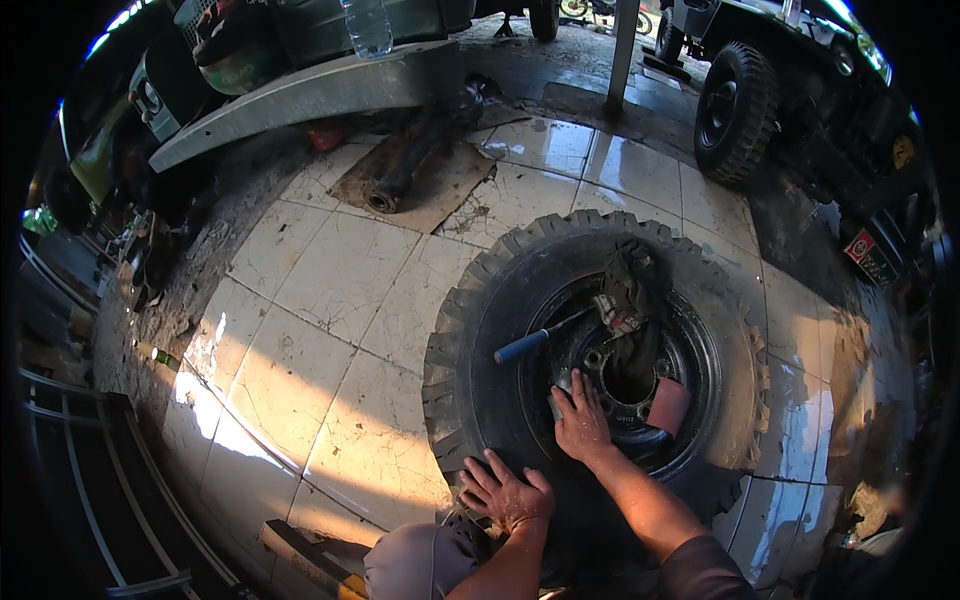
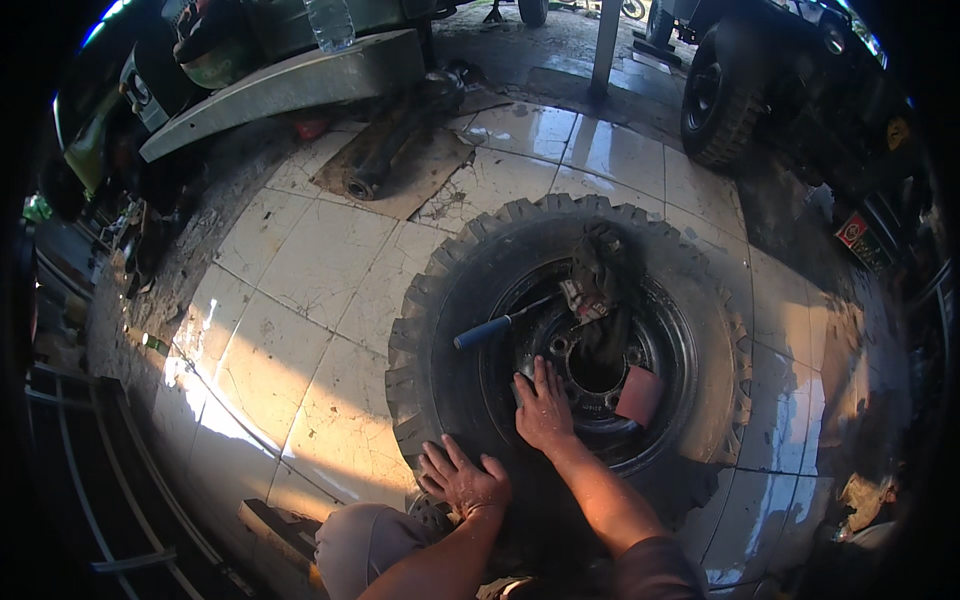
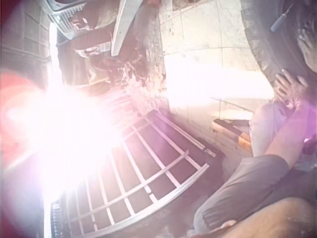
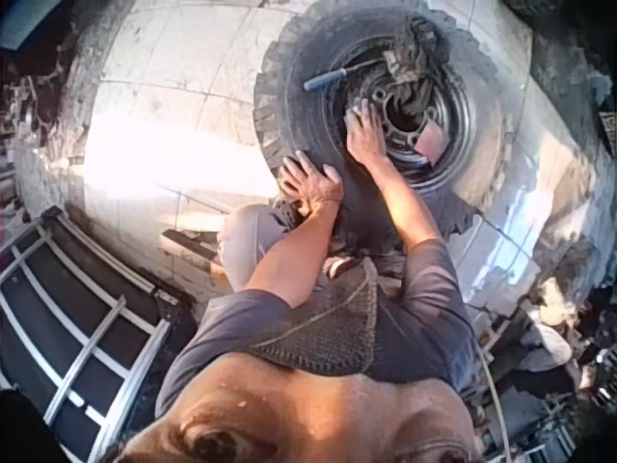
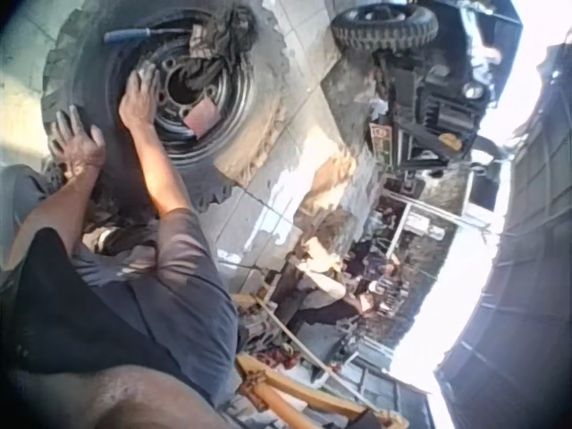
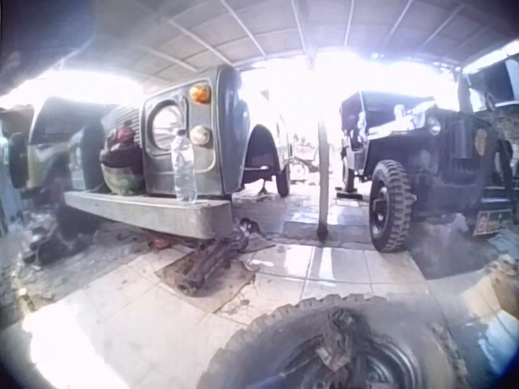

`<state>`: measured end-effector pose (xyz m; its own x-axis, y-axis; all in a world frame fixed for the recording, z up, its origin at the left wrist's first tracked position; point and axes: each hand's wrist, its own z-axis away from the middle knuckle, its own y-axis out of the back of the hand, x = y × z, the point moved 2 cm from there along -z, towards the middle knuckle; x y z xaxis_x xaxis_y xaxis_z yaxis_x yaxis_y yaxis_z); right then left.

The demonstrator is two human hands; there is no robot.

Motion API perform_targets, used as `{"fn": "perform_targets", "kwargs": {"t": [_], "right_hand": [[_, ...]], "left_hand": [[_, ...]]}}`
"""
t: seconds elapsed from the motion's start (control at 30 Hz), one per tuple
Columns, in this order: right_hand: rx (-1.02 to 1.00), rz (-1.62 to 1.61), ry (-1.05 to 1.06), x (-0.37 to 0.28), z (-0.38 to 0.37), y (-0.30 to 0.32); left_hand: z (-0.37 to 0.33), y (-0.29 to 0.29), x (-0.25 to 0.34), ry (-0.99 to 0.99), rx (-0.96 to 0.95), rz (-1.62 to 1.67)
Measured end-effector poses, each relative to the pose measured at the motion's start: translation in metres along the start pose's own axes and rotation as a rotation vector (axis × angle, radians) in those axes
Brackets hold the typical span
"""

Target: The person scrubs the surface of a large vehicle tire with a sanding block and a cloth. They work on the tire's sidewall and rim area, using a repetitive scrubbing motion to remove dirt and grime.

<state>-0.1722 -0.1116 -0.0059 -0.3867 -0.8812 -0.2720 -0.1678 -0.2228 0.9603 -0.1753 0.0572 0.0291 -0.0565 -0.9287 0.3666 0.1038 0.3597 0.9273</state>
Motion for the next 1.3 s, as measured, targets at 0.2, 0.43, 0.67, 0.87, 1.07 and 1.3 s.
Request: {"fn": "perform_targets", "kwargs": {"t": [0.2, 0.43, 0.67, 0.87, 1.07, 1.3], "right_hand": [[-0.113, -0.002, 0.144, 0.016, 0.028, 0.009], [-0.243, 0.125, 0.362, 0.076, 0.081, 0.037], [-0.028, 0.123, 0.163, 0.006, -0.017, -0.005], [-0.154, 0.072, 0.203, 0.011, 0.016, 0.011], [-0.281, 0.097, 0.257, 0.049, 0.073, 0.028], [-0.041, 0.008, 0.060, 0.011, -0.022, -0.005]], "left_hand": [[-0.002, 0.002, 0.004, 0.007, 0.012, -0.015], [0.003, -0.009, 0.002, -0.010, 0.047, -0.086], [-0.001, -0.008, 0.002, -0.014, 0.056, -0.096], [-0.002, -0.014, -0.006, -0.034, 0.121, -0.088], [0.000, -0.009, 0.002, -0.009, 0.034, -0.114], [-0.002, -0.013, -0.003, -0.028, 0.084, -0.118]]}}
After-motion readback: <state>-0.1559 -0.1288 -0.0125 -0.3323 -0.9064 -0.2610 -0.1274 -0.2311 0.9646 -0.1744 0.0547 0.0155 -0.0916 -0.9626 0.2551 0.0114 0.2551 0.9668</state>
